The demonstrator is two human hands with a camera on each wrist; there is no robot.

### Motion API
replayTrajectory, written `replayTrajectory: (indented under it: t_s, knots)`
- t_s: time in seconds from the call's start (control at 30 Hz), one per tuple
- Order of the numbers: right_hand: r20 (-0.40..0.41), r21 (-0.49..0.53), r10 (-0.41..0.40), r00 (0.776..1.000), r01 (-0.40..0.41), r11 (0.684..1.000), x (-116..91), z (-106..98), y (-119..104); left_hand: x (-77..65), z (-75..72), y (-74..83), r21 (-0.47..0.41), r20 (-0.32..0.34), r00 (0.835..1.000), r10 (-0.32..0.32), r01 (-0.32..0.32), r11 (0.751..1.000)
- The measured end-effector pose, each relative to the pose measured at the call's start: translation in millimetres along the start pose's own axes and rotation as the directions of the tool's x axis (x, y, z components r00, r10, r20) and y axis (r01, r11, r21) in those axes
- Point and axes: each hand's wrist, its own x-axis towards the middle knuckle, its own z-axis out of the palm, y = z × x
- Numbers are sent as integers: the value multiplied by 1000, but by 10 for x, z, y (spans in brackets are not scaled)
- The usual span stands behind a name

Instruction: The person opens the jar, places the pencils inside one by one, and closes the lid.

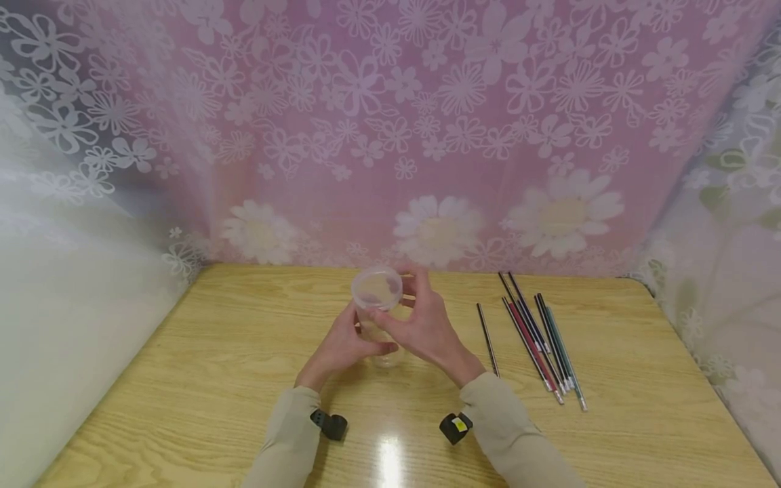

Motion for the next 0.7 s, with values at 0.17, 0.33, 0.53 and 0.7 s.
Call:
replayTrajectory:
  t_s: [0.17, 0.33, 0.53, 0.7]
  knots:
    - [13, -23, -54, 998, 55, 998, -4, -15, 0, -6, 5, 3, -1, -3, 1000, 3, -3, 1000]
    - [-29, -36, -109, 994, 108, 994, 11, -30, -33, -12, 5, 11, -1, -2, 1000, 10, -10, 1000]
    - [-54, -96, -173, 983, 167, 981, 42, -42, -61, -4, 1, 2, 7, 2, 1000, 14, -14, 1000]
    - [-52, -114, -200, 978, 193, 975, 63, -47, -85, -5, -4, 2, 2, 4, 1000, 21, -21, 1000]
